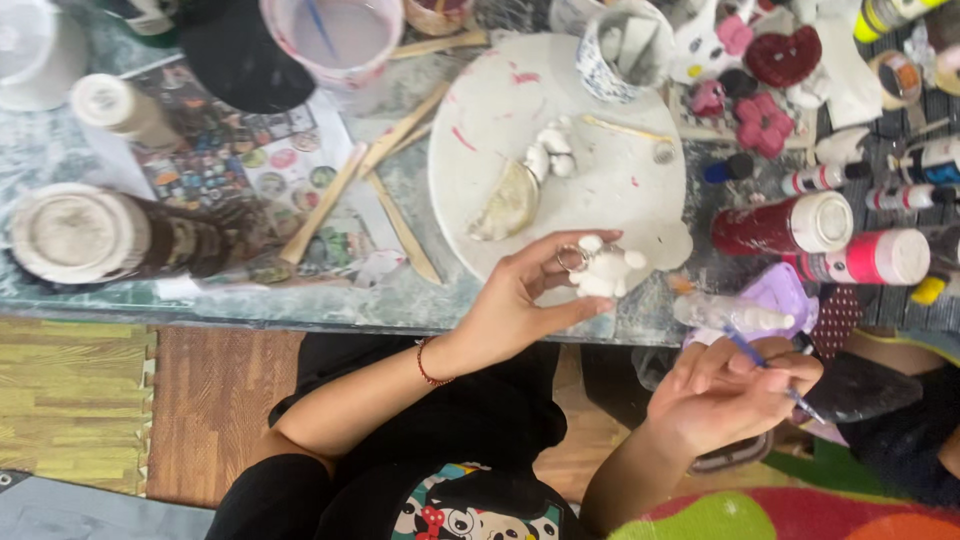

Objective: The person paints a pink and blue heart-shaped object with white paint using a brush. They then set it aside and paint a small white bear-shaped keychain with white paint.

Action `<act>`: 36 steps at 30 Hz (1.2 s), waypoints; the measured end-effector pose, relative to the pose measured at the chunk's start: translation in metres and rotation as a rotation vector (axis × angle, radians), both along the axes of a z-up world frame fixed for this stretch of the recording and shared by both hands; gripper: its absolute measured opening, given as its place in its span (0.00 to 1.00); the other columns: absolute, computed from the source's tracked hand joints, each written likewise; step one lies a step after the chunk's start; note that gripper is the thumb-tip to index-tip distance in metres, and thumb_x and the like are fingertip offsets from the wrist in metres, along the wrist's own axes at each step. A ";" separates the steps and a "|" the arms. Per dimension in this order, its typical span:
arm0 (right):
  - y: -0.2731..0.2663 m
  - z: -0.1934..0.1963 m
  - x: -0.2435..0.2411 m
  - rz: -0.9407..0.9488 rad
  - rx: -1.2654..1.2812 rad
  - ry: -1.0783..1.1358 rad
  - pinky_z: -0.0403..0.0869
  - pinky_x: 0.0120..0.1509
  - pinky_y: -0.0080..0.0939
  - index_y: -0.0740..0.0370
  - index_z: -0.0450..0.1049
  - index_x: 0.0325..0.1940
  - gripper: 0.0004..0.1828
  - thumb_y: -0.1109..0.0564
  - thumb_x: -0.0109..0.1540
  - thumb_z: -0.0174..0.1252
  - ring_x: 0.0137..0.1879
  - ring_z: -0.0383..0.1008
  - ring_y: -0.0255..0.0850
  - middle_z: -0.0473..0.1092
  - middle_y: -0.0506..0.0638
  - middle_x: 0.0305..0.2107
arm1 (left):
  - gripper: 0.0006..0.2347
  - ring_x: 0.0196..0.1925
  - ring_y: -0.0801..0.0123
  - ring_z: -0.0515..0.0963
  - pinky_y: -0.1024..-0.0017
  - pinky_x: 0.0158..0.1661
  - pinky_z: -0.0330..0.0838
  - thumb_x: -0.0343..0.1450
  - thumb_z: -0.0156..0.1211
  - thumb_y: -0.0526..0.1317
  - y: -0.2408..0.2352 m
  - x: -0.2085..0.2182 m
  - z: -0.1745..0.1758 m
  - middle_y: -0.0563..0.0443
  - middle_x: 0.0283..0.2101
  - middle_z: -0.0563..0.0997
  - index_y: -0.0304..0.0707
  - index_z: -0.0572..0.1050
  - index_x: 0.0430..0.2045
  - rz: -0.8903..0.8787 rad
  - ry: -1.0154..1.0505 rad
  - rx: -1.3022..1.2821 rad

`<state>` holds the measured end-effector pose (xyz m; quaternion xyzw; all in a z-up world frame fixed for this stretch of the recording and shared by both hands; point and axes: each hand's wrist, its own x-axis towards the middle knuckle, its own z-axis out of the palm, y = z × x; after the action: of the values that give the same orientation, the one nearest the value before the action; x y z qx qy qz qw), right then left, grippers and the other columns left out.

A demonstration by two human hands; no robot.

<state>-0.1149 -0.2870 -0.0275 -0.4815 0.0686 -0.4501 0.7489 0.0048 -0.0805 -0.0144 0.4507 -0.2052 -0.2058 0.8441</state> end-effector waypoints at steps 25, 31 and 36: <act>0.055 0.040 0.062 -0.041 -1.210 0.360 0.67 0.64 0.49 0.59 0.59 0.38 0.25 0.68 0.61 0.73 0.56 0.69 0.51 0.76 0.55 0.43 | 0.19 0.60 0.62 0.84 0.70 0.58 0.80 0.72 0.66 0.29 -0.004 -0.006 -0.002 0.48 0.59 0.79 0.38 0.71 0.58 0.223 -0.348 0.382; 0.034 0.032 0.065 0.017 -1.031 0.304 0.70 0.62 0.43 0.59 0.59 0.38 0.22 0.71 0.65 0.69 0.52 0.74 0.45 0.77 0.58 0.40 | 0.21 0.61 0.62 0.82 0.70 0.59 0.78 0.72 0.66 0.31 0.002 -0.002 0.002 0.48 0.62 0.78 0.39 0.71 0.60 0.149 -0.344 0.369; 0.028 0.048 0.071 0.169 -0.726 0.385 0.71 0.57 0.33 0.61 0.57 0.42 0.23 0.71 0.71 0.68 0.49 0.76 0.40 0.76 0.61 0.43 | 0.20 0.61 0.62 0.83 0.68 0.61 0.78 0.72 0.68 0.32 0.004 0.003 0.001 0.48 0.60 0.80 0.39 0.72 0.59 0.034 -0.348 0.371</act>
<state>-0.0436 -0.2588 0.0209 -0.7935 0.0046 -0.2837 0.5384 0.0076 -0.0763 -0.0133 0.6299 -0.2985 -0.1451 0.7022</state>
